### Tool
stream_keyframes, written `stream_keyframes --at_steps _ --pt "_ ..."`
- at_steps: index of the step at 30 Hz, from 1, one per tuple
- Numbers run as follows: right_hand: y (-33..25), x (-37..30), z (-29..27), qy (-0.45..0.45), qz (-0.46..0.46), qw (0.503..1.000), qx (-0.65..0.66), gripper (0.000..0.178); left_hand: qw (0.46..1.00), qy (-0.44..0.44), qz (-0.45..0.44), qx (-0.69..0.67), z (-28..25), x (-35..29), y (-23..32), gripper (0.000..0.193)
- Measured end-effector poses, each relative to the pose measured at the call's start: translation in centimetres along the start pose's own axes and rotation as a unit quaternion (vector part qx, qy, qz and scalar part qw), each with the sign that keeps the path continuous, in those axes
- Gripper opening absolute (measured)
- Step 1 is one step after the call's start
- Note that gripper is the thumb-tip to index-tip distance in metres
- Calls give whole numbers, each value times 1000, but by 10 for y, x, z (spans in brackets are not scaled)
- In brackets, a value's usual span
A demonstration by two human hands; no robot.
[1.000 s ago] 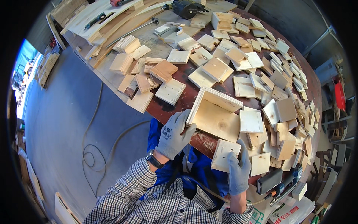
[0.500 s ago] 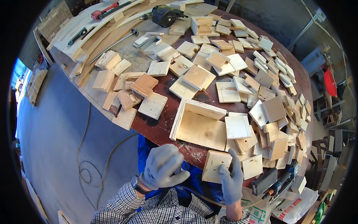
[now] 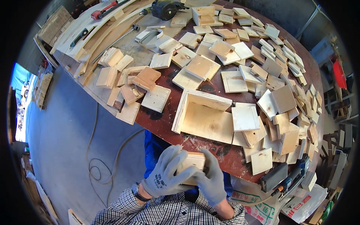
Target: The person sands small wooden blocks with a sanding block, rotating each piece to smooth multiple sides. The person then assembles several sanded blocks into a small box-like structure on the table.
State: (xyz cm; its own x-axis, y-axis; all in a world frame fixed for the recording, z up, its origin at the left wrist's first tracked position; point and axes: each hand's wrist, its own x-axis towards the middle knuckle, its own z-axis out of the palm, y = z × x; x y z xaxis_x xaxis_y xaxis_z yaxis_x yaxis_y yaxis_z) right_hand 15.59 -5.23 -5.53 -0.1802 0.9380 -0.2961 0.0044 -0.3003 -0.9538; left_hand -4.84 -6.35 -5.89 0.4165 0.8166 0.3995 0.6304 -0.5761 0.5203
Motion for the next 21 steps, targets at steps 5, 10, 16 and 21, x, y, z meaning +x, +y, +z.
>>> stream_keyframes --at_steps 5,10,16,21 --pt "10 13 26 -48 -19 997 -49 76 993 -58 -68 75 -16 -5 -4 81" --pt "-13 27 41 -65 -81 977 -184 65 991 -30 -98 88 -43 -12 -46 96" --pt "-92 64 44 6 -420 792 -443 59 984 -14 -126 128 -48 -17 -93 99" --pt "-167 178 122 -252 -242 583 -733 67 988 12 -134 80 -28 -23 -84 102"
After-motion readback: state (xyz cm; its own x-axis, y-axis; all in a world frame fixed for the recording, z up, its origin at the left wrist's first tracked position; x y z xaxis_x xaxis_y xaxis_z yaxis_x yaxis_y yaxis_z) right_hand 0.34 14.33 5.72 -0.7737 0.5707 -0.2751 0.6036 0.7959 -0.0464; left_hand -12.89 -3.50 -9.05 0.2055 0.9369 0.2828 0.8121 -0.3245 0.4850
